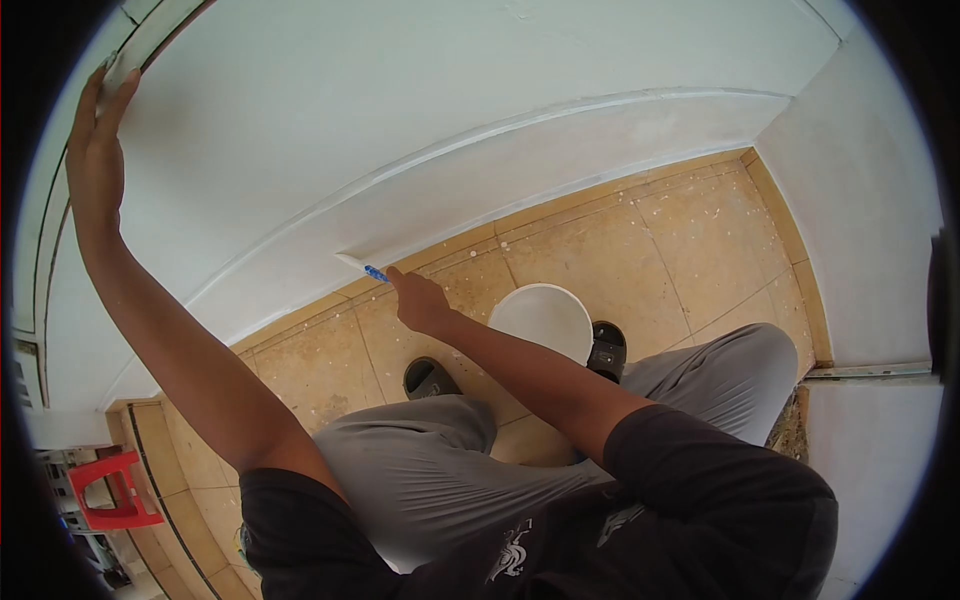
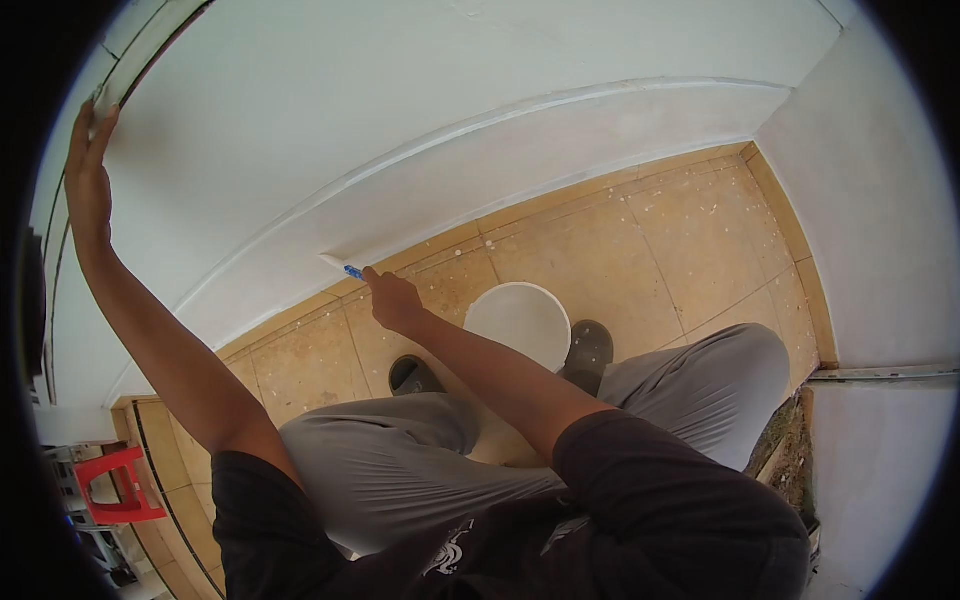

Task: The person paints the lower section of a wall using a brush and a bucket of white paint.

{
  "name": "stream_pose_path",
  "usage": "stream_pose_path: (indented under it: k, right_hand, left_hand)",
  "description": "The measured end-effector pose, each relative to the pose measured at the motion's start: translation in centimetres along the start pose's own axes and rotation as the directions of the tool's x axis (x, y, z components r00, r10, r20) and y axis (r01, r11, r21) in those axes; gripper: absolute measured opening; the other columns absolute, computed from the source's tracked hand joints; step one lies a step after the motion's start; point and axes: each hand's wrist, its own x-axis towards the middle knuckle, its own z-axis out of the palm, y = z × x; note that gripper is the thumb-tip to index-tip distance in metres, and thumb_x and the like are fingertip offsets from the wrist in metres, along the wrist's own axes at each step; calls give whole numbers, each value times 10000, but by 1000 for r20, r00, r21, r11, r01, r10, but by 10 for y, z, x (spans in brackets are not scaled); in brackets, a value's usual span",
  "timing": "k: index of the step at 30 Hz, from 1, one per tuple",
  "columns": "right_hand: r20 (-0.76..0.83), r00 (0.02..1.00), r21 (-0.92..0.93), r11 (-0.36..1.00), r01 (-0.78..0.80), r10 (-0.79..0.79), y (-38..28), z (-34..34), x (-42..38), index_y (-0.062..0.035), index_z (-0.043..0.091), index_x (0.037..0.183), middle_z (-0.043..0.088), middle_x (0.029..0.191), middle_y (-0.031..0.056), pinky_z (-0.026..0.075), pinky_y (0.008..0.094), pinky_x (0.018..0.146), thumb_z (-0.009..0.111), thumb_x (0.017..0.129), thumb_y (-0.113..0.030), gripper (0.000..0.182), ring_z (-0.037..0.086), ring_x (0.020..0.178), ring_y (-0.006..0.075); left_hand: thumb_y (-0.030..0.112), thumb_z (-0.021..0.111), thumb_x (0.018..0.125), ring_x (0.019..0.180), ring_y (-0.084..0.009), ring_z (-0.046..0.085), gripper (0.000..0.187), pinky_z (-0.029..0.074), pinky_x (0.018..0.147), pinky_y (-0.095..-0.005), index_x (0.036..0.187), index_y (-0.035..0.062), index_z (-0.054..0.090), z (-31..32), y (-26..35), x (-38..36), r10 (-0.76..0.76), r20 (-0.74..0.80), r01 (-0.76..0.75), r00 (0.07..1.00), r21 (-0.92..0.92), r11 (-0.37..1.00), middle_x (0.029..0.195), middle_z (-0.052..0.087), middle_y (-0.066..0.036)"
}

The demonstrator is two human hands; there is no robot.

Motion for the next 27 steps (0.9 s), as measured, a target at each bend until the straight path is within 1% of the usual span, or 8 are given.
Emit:
stream_pose_path:
  k: [6, 8, 10, 12, 14, 19, 22, 27]
  right_hand:
    - [-119, 982, -66, 986, -155, 146, 84, -62, 9, -70, 480, 1069, 633, 859, 189, 491, 509, 731, 582, 815, -67, 273, 630, 843, 399]
    - [-193, 955, -100, 964, -246, 224, 112, -94, -3, -102, 491, 1021, 629, 825, 196, 456, 532, 694, 540, 867, -82, 163, 615, 824, 429]
    - [-269, 926, -59, 955, -290, 265, 146, -117, -16, -103, 478, 997, 631, 812, 200, 456, 536, 687, 560, 868, -103, 153, 617, 814, 438]
    - [-394, 857, -52, 923, -382, 332, 176, -140, -31, -94, 471, 992, 631, 813, 208, 463, 529, 694, 569, 869, -116, 159, 616, 818, 445]
    - [-496, 744, 7, 858, -513, 449, 211, -164, -46, -94, 473, 1000, 645, 865, 221, 474, 534, 716, 561, 869, -122, 160, 627, 857, 449]
    - [-664, 498, 139, 746, -651, 558, 250, -219, -67, -75, 430, 1048, 641, 878, 257, 479, 538, 739, 540, 860, -69, 217, 626, 882, 459]
    - [-631, 525, 121, 741, -661, 571, 246, -206, -54, -88, 431, 1057, 634, 864, 264, 477, 540, 730, 539, 854, -68, 230, 625, 868, 468]
    - [-432, 776, 123, 883, -454, 459, 190, -129, -32, -86, 438, 1051, 626, 848, 255, 469, 553, 720, 542, 833, -64, 242, 616, 862, 465]
  left_hand:
    - [532, 603, 797, 1357, -293, 385, 728, 287, 1109, -415, 1407, 157, 472, 0, -7, 0, -8, 4, 8, 1000, -2, 1000, 1439, 458, -105]
    - [531, 607, 794, 1356, -292, 388, 732, 285, 1111, -415, 1407, 154, 472, -1, -4, -2, -25, 5, 25, 1000, 14, 1000, 1440, 456, -107]
    - [530, 609, 793, 1353, -290, 392, 732, 285, 1112, -417, 1405, 152, 474, -1, -2, -2, -13, 2, 13, 1000, 27, 1000, 1438, 457, -112]
    - [526, 605, 799, 1349, -289, 398, 722, 283, 1113, -418, 1402, 149, 478, -1, -6, -1, 16, -3, -16, 1000, 37, 999, 1435, 459, -121]
    - [520, 600, 808, 1346, -289, 403, 708, 279, 1115, -419, 1398, 147, 483, 0, -9, 0, 31, -13, -30, 999, 49, 998, 1434, 459, -128]
    - [486, 555, 868, 1383, -274, 350, 643, 252, 1137, -438, 1407, 146, 467, 2, -12, 5, 28, 16, -28, 999, 13, 1000, 1466, 424, -97]
    - [455, 519, 912, 1373, -276, 364, 576, 240, 1142, -425, 1392, 139, 487, 3, -15, 9, 87, 30, -87, 996, -9, 996, 1459, 432, -98]
    - [382, 506, 944, 1384, -263, 343, 515, 230, 1147, -398, 1374, 98, 501, 1, -13, 10, 44, 34, -44, 998, 14, 999, 1467, 415, -117]
